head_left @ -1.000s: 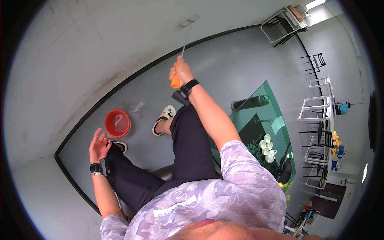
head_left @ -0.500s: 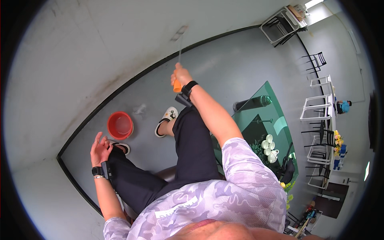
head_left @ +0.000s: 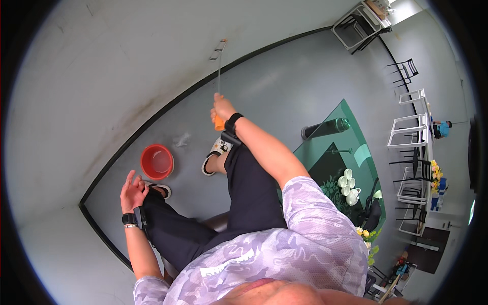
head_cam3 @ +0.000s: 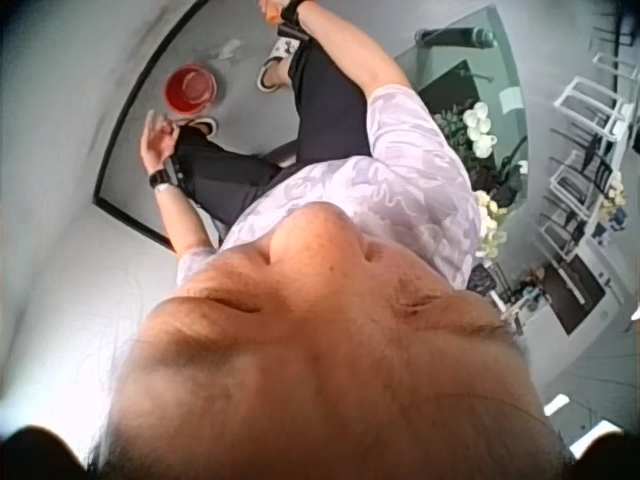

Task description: The recorder uses a small paint roller to apply white paint to a section of a wall while sitting in a large armchair.

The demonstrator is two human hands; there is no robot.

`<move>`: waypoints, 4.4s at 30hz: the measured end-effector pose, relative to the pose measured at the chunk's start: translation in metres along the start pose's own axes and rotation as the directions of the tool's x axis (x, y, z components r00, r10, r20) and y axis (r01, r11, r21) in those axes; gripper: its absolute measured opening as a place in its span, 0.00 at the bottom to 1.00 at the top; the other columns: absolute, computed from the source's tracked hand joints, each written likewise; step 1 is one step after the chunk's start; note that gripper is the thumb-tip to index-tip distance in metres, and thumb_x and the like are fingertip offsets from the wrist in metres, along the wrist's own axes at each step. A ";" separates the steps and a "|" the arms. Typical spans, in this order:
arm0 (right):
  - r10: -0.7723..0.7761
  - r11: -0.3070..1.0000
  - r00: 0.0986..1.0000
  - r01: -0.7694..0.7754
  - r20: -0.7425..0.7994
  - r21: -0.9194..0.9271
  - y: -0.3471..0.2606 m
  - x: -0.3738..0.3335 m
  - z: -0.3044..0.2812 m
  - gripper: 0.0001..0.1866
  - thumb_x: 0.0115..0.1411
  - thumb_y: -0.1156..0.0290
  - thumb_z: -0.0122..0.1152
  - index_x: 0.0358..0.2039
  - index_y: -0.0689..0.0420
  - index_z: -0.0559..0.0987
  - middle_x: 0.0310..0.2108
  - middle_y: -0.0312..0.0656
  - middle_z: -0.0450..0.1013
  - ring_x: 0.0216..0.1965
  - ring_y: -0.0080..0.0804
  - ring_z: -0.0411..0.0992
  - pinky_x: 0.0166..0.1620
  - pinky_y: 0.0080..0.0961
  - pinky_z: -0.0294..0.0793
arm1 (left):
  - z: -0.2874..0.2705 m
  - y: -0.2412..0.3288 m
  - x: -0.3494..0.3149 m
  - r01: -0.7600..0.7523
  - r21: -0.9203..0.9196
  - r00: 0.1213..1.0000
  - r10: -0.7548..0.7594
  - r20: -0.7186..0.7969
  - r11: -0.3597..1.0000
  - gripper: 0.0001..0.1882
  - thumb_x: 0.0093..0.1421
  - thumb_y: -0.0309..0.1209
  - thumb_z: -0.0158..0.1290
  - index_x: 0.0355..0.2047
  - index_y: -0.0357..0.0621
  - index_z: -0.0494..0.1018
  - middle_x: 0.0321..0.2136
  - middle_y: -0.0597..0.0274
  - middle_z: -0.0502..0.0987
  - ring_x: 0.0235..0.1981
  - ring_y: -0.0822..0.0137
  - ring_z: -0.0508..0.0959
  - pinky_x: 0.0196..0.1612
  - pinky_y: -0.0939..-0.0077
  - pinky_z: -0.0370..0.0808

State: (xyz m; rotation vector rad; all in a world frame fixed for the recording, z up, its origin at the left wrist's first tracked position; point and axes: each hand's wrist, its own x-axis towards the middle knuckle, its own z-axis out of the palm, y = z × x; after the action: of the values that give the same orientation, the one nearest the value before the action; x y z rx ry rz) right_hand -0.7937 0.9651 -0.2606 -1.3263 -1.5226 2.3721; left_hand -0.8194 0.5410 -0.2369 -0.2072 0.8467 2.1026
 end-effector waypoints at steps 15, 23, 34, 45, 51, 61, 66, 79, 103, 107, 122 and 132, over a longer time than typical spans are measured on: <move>-0.230 0.915 0.972 0.200 -0.043 -0.351 0.021 -0.041 0.011 0.19 0.60 0.58 0.45 0.28 0.64 0.70 0.13 0.47 0.68 0.14 0.41 0.71 0.21 0.35 0.72 | -0.012 0.004 0.000 -0.002 -0.020 1.000 0.002 -0.010 1.000 0.26 0.56 0.39 0.50 0.54 0.49 0.60 0.41 0.59 0.70 0.39 0.68 0.72 0.45 0.66 0.70; -0.268 0.908 0.957 0.213 -0.109 -0.361 -0.054 0.028 -0.059 0.10 0.48 0.71 0.50 0.17 0.65 0.71 0.14 0.48 0.70 0.14 0.41 0.71 0.20 0.36 0.71 | -0.012 0.001 0.008 0.030 0.022 0.999 -0.030 0.025 0.999 0.23 0.58 0.39 0.48 0.53 0.51 0.62 0.41 0.60 0.70 0.40 0.68 0.72 0.45 0.67 0.71; -0.325 0.923 0.936 0.283 -0.136 -0.261 -0.006 0.007 -0.040 0.16 0.48 0.75 0.48 0.39 0.66 0.72 0.15 0.48 0.69 0.14 0.38 0.70 0.17 0.33 0.69 | -0.012 0.004 -0.002 0.039 0.024 0.999 -0.038 -0.026 0.999 0.23 0.58 0.40 0.48 0.54 0.52 0.62 0.42 0.59 0.70 0.40 0.68 0.72 0.44 0.67 0.71; -0.153 0.981 0.988 0.148 -0.035 -0.124 0.032 -0.024 0.013 0.09 0.47 0.76 0.49 0.29 0.68 0.68 0.12 0.41 0.64 0.10 0.35 0.67 0.14 0.31 0.67 | -0.016 0.007 0.003 0.017 0.012 1.000 -0.017 -0.014 1.000 0.24 0.58 0.40 0.48 0.55 0.51 0.61 0.42 0.59 0.69 0.40 0.68 0.71 0.45 0.67 0.70; 0.069 0.993 0.917 -0.102 0.394 0.064 0.039 -0.140 0.033 0.10 0.52 0.79 0.46 0.34 0.55 0.59 0.18 0.35 0.60 0.12 0.24 0.60 0.15 0.23 0.63 | -0.015 0.007 0.003 0.010 -0.013 1.000 -0.010 -0.016 1.000 0.24 0.58 0.40 0.47 0.55 0.50 0.61 0.42 0.58 0.69 0.40 0.67 0.70 0.45 0.67 0.70; 0.110 0.939 0.918 -0.223 0.382 0.264 -0.029 0.040 -0.039 0.13 0.53 0.76 0.46 0.13 0.53 0.62 0.11 0.32 0.58 0.10 0.24 0.58 0.16 0.22 0.60 | -0.015 0.007 -0.002 -0.004 -0.032 1.000 0.004 -0.011 0.999 0.25 0.57 0.39 0.49 0.55 0.49 0.60 0.41 0.57 0.69 0.39 0.66 0.71 0.45 0.65 0.70; 0.146 0.961 0.874 -0.237 0.464 0.145 -0.004 -0.073 0.031 0.11 0.53 0.76 0.47 0.15 0.55 0.63 0.12 0.35 0.61 0.12 0.25 0.59 0.17 0.24 0.64 | -0.027 0.015 -0.019 -0.048 -0.075 0.999 0.047 -0.022 0.996 0.25 0.56 0.37 0.50 0.54 0.48 0.61 0.39 0.58 0.69 0.38 0.66 0.72 0.44 0.65 0.71; 0.197 0.772 0.860 -0.432 0.471 0.466 -0.027 0.102 -0.053 0.14 0.54 0.79 0.44 0.15 0.52 0.57 0.12 0.29 0.55 0.12 0.17 0.55 0.16 0.14 0.56 | -0.026 0.013 -0.009 -0.026 -0.087 0.999 0.023 -0.030 0.996 0.26 0.58 0.39 0.48 0.56 0.50 0.59 0.40 0.60 0.66 0.39 0.67 0.69 0.45 0.66 0.70; 0.225 0.257 0.623 -0.779 0.749 0.571 -0.149 0.062 -0.107 0.14 0.56 0.73 0.44 0.15 0.55 0.59 0.13 0.32 0.57 0.14 0.22 0.59 0.20 0.16 0.62 | -0.047 0.033 -0.027 -0.065 -0.143 0.995 0.053 -0.087 0.988 0.28 0.59 0.40 0.47 0.58 0.52 0.56 0.44 0.57 0.65 0.39 0.65 0.67 0.44 0.63 0.70; 0.152 0.612 0.713 -0.612 0.685 0.502 -0.096 0.155 -0.098 0.14 0.55 0.74 0.44 0.14 0.55 0.58 0.12 0.32 0.57 0.14 0.22 0.58 0.19 0.15 0.62 | -0.050 0.025 -0.021 -0.047 -0.169 0.995 0.032 -0.091 0.984 0.28 0.59 0.39 0.48 0.58 0.52 0.56 0.44 0.57 0.65 0.38 0.65 0.67 0.43 0.63 0.70; 0.178 0.602 0.623 -0.681 0.762 0.416 -0.131 -0.105 -0.026 0.05 0.59 0.75 0.37 0.25 0.56 0.59 0.16 0.30 0.56 0.12 0.15 0.56 0.14 0.14 0.56 | -0.048 0.027 -0.036 -0.090 -0.166 0.996 0.084 -0.039 0.982 0.29 0.58 0.40 0.48 0.58 0.52 0.56 0.38 0.59 0.64 0.35 0.67 0.67 0.40 0.67 0.70; 0.249 0.528 0.536 -0.774 0.807 0.351 -0.050 0.005 -0.035 0.10 0.58 0.75 0.41 0.19 0.54 0.58 0.15 0.29 0.55 0.13 0.15 0.55 0.16 0.14 0.58 | -0.036 0.018 -0.024 -0.029 -0.116 1.000 0.029 -0.002 0.993 0.29 0.55 0.39 0.51 0.57 0.49 0.57 0.42 0.55 0.69 0.37 0.66 0.69 0.42 0.67 0.70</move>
State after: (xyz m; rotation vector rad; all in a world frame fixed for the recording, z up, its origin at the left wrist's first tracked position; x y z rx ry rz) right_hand -0.7935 1.0192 -0.2312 -0.8216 0.0770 3.5608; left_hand -0.8229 0.4950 -0.2450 -0.2576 0.7318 2.1815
